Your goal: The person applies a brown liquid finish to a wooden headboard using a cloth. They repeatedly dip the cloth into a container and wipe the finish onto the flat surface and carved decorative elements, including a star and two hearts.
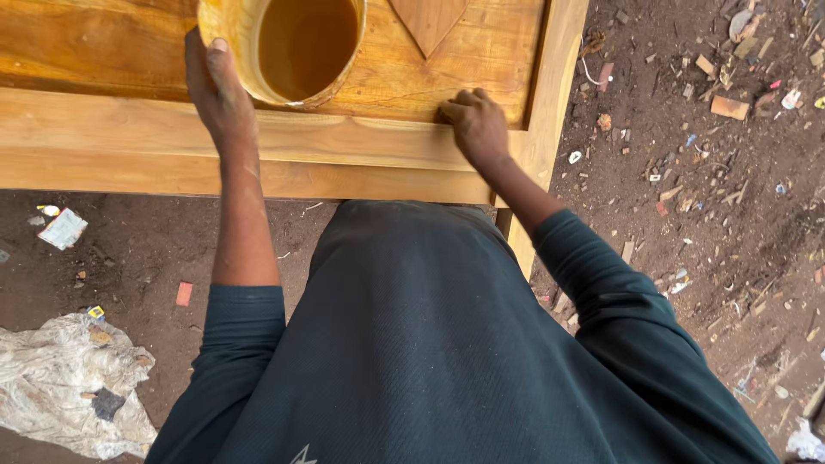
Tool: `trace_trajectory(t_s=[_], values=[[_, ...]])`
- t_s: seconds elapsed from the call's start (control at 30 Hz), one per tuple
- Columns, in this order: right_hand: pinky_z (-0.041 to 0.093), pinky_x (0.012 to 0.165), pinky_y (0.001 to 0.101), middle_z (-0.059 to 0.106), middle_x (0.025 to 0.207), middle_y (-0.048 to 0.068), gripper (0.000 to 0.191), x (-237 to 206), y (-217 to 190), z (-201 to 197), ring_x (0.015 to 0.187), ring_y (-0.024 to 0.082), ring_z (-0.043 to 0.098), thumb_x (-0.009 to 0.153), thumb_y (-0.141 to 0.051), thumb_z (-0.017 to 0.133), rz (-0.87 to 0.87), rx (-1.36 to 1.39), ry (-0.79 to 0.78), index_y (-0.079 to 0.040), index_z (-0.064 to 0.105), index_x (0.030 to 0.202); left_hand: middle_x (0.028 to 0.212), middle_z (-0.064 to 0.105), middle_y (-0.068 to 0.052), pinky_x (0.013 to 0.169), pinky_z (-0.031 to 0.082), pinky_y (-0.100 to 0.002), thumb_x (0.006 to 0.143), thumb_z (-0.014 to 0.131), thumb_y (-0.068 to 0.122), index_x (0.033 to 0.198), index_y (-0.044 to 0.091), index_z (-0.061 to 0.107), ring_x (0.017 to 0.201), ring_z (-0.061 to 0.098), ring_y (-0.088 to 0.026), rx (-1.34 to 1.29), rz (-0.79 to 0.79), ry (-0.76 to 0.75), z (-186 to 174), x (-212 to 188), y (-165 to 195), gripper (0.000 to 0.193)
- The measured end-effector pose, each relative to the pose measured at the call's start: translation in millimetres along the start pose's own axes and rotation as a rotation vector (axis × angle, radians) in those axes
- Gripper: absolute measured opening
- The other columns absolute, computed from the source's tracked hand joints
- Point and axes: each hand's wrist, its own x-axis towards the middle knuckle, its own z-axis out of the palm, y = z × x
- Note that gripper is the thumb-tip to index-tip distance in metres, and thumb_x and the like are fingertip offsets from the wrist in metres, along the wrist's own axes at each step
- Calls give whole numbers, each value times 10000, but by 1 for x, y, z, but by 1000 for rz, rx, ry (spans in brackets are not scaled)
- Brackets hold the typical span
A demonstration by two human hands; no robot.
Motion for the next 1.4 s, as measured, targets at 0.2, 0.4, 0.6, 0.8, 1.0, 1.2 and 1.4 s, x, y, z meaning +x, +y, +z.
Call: trace_trajectory(t_s=[0.2, 0.4, 0.6, 0.8, 1.0, 1.2, 1.4], values=[[580, 600, 380, 747, 939, 83, 110, -23, 38, -23, 749, 226, 709, 943, -191, 743, 315, 77, 187, -139, 823, 997, 1284, 663, -134, 1011, 534, -412, 1138, 472, 427, 1394, 32, 591, 1180, 651, -236, 26, 128, -10, -4, -2, 2, 486], [573, 616, 438, 724, 933, 132, 178, -35, 40, -11, 703, 312, 705, 911, -262, 785, 396, -12, 147, -104, 826, 981, 1052, 748, -104, 798, 569, -404, 1086, 449, 433, 1265, 72, 662, 910, 750, -250, 324, -61, 7, -14, -4, 18, 456], [569, 629, 439, 706, 925, 156, 203, -25, 46, -12, 664, 307, 693, 976, -283, 786, 450, 0, 123, -114, 839, 877, 1000, 754, -115, 562, 595, -266, 1032, 556, 266, 1259, 48, 562, 576, 768, -164, 336, -347, -262, -26, 1, 51, 316], [595, 665, 402, 761, 874, 137, 156, -29, 52, -1, 710, 276, 720, 827, -94, 798, 411, -36, 108, -112, 847, 975, 1029, 748, -159, 570, 599, -268, 1025, 538, 46, 1240, -17, 560, 662, 793, -178, 254, -289, -214, -57, -1, 59, 225], [622, 721, 389, 771, 983, 159, 332, -24, 41, 9, 756, 280, 750, 779, -13, 789, 367, -43, 140, -60, 805, 1108, 1331, 647, -197, 712, 628, -292, 1010, 433, -47, 1423, -60, 484, 1032, 799, -275, 10, -298, -40, -160, -52, 95, 416], [576, 735, 457, 744, 913, 187, 203, 15, -32, 28, 776, 373, 710, 771, -44, 767, 208, 61, 92, -52, 795, 973, 1224, 634, -312, 590, 581, -353, 919, 449, -43, 1375, -157, 448, 885, 760, -395, 187, -501, 188, -243, -116, 119, 470], [561, 686, 452, 749, 946, 134, 86, 101, -134, 73, 787, 358, 701, 841, -52, 710, -99, 129, 70, -77, 766, 901, 1176, 668, -308, 706, 613, -310, 874, 407, -27, 1466, -59, 422, 832, 799, -297, 266, -739, 495, -299, -190, 110, 592]])
